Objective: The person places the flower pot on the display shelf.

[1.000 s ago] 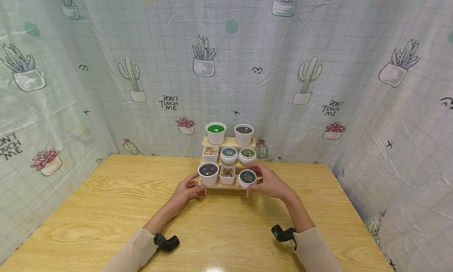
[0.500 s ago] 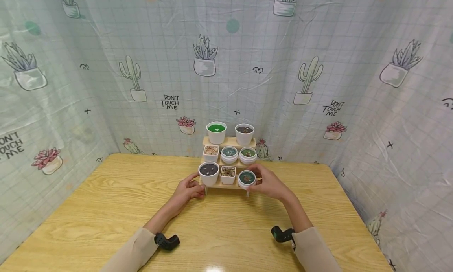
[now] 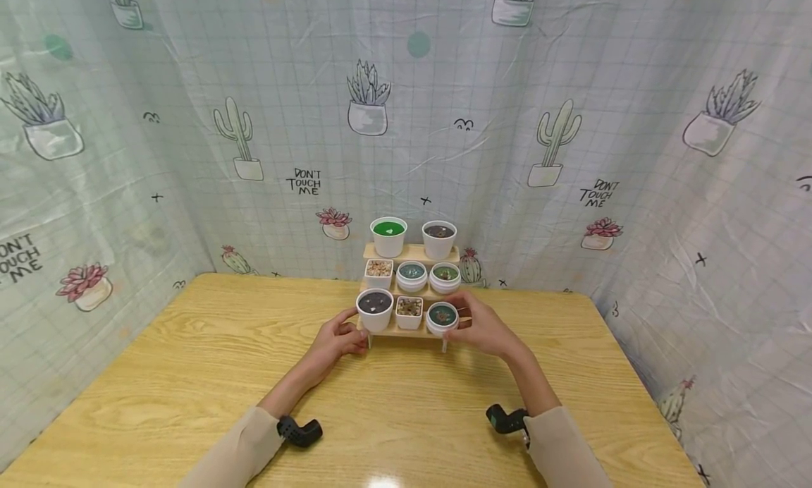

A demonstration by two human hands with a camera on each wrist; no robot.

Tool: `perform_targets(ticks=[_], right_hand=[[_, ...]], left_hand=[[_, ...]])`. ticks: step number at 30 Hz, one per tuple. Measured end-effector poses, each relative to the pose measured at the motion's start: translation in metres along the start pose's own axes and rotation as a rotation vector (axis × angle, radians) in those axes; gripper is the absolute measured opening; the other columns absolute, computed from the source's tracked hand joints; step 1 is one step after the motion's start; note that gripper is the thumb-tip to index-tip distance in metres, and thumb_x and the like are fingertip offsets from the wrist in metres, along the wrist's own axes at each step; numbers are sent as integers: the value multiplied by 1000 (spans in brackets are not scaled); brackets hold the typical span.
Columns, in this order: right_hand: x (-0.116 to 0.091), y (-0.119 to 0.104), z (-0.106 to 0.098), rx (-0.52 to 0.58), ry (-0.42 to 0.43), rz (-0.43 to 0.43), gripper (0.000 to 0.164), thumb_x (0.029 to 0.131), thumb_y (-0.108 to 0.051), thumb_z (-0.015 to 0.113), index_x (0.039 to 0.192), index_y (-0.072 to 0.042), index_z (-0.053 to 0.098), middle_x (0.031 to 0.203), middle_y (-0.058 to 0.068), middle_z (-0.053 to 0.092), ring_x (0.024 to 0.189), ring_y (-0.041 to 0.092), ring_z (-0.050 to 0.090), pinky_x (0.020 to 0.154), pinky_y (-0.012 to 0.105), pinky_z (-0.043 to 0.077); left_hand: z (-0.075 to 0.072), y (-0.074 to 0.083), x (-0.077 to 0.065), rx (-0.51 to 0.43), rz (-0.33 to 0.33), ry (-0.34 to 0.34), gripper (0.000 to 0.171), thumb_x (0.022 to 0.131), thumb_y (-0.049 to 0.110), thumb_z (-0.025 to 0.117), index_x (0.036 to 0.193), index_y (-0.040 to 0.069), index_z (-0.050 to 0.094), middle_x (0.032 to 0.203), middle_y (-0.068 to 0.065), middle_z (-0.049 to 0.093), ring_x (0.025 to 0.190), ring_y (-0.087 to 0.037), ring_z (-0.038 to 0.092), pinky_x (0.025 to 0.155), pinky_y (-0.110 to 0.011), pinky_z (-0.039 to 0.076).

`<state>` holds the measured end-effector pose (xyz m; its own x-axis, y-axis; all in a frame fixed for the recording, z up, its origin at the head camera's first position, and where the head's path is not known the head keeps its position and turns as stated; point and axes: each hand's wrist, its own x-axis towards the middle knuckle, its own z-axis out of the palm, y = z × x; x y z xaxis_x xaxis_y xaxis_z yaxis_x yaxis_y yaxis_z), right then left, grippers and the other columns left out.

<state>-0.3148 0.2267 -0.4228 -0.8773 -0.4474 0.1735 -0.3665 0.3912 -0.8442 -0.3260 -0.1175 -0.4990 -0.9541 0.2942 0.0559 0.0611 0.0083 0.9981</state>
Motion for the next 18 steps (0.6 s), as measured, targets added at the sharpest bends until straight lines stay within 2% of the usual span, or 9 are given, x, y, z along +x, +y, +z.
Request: perform_targets(ticks=[8, 13, 18], right_hand=[[0, 2, -1, -18, 4, 2, 60, 89, -7, 79, 139, 5, 47, 134, 26, 58, 122, 38, 59, 102, 48, 55], [1, 2, 0, -7, 4, 8, 61, 90, -8, 79, 141, 5, 47, 136, 27, 57, 125, 42, 58, 105, 55, 53], [0, 2, 0, -1, 17, 11, 63, 91, -7, 78, 143, 5, 45, 138, 28, 56, 125, 44, 57, 106, 58, 52]], left_hand=[[0, -1, 1, 4, 1, -2, 72, 97, 16, 71, 159, 5, 35, 94, -6, 69, 87, -17, 71, 80, -32, 63], [-1, -2, 1, 2, 1, -2, 72, 97, 15, 71, 158, 4, 35, 92, -5, 69, 87, -16, 71, 80, -32, 63], [0, -1, 2, 1, 0, -5, 72, 97, 15, 71, 158, 5, 36, 92, -4, 69, 86, -16, 71, 80, -32, 63]])
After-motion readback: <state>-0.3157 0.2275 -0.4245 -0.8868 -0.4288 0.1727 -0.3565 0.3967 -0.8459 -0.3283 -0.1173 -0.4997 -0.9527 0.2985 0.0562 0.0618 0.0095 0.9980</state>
